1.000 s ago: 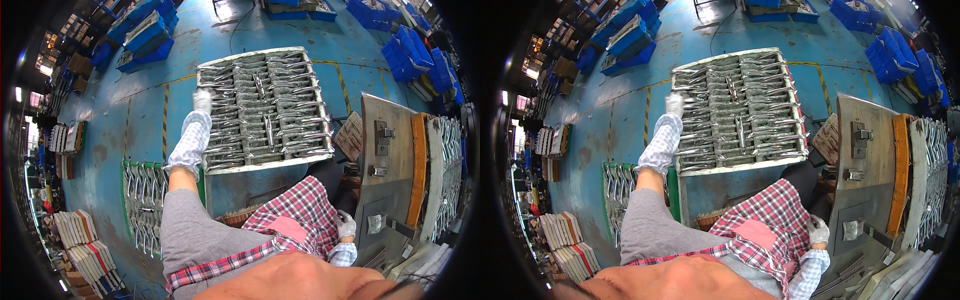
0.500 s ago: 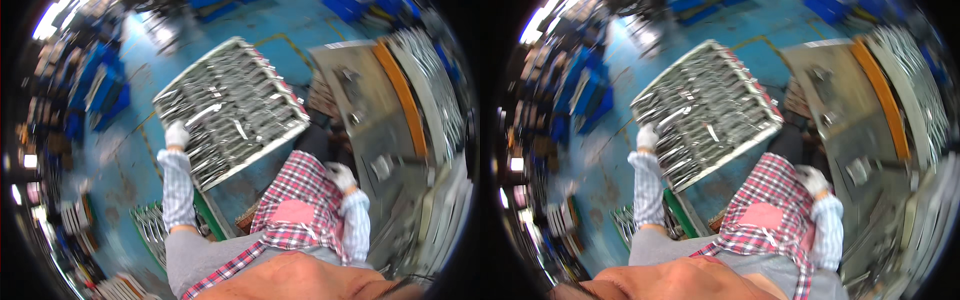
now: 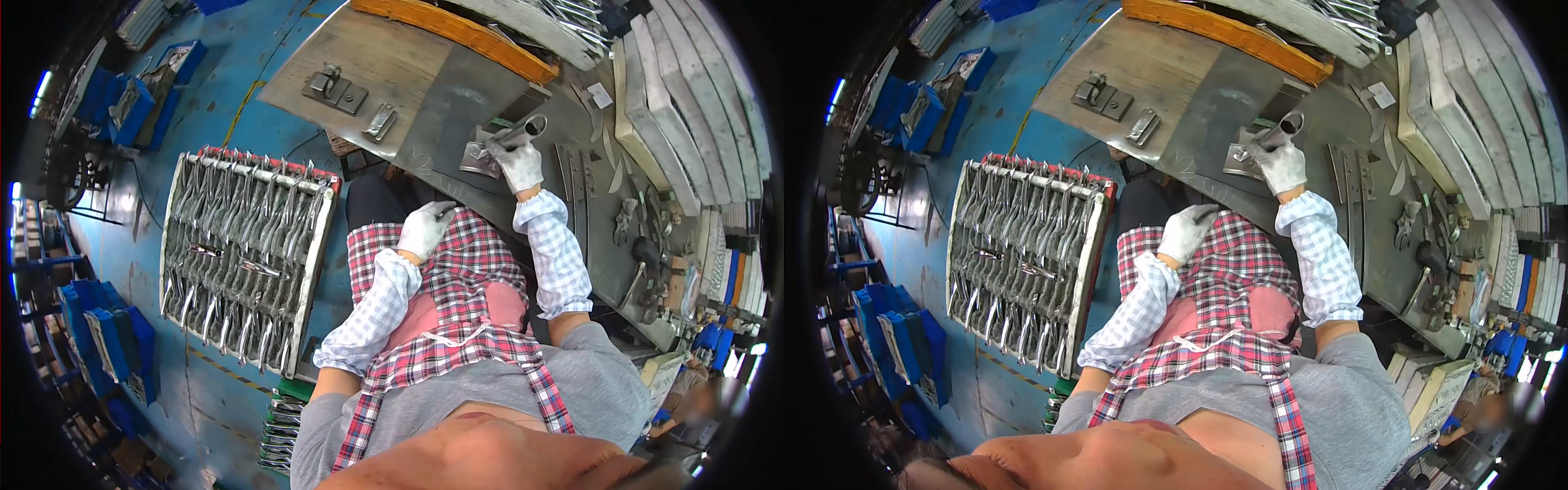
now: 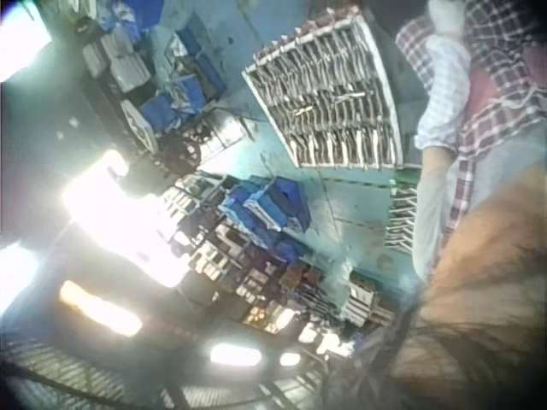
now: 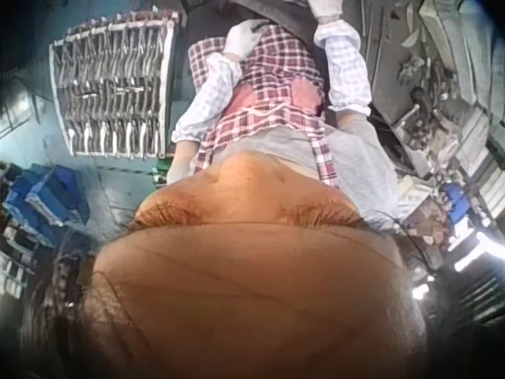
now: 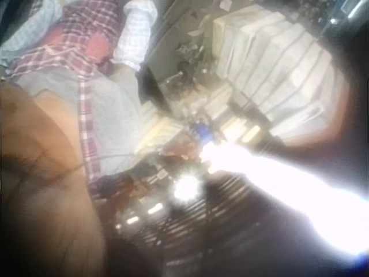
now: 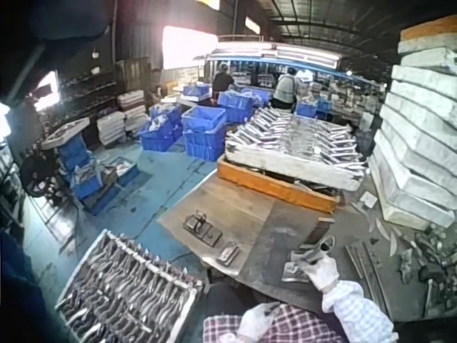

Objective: Taking metal brackets from a rack and placing them into a fabrication jig for alignment or assembly.

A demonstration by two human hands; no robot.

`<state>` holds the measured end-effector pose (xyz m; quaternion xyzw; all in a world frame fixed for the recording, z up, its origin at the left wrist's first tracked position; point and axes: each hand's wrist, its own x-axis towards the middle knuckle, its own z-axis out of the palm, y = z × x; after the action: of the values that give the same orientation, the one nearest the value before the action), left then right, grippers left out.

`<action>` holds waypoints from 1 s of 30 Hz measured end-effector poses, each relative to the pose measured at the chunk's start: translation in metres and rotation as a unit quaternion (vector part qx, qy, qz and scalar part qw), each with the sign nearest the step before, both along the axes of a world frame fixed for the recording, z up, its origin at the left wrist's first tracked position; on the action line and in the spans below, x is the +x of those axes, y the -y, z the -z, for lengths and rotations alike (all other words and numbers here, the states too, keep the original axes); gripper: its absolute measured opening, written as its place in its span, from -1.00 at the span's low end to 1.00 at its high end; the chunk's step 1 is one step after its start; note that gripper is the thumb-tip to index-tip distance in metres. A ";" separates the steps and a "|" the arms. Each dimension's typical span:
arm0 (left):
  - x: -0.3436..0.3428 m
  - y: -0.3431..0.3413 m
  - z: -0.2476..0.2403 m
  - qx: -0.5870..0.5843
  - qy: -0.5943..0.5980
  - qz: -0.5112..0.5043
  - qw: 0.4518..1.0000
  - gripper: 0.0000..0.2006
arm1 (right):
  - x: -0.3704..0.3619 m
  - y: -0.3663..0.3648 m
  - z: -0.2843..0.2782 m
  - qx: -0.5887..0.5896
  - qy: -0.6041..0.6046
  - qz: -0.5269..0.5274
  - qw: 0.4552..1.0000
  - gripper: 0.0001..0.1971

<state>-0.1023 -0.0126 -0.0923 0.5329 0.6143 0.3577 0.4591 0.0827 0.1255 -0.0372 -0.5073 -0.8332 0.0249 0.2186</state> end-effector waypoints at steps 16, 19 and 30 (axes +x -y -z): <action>0.035 -0.103 -0.014 0.124 -0.105 -0.139 0.977 -0.77 | -0.014 -0.003 0.011 -0.173 -0.326 0.077 0.926 -0.66; 0.030 -0.107 -0.005 0.065 -0.028 -0.137 0.988 -0.76 | -0.015 -0.002 0.024 -0.162 -0.365 0.087 0.913 -0.68; 0.027 -0.104 0.005 0.064 0.059 -0.186 0.979 -0.82 | -0.026 0.008 0.024 -0.116 -0.320 0.132 0.931 -0.65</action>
<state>-0.0754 0.0913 -0.0978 0.4155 0.6501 0.5065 0.3849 0.0565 0.1171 -0.0609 -0.6000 -0.6359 0.2533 0.4141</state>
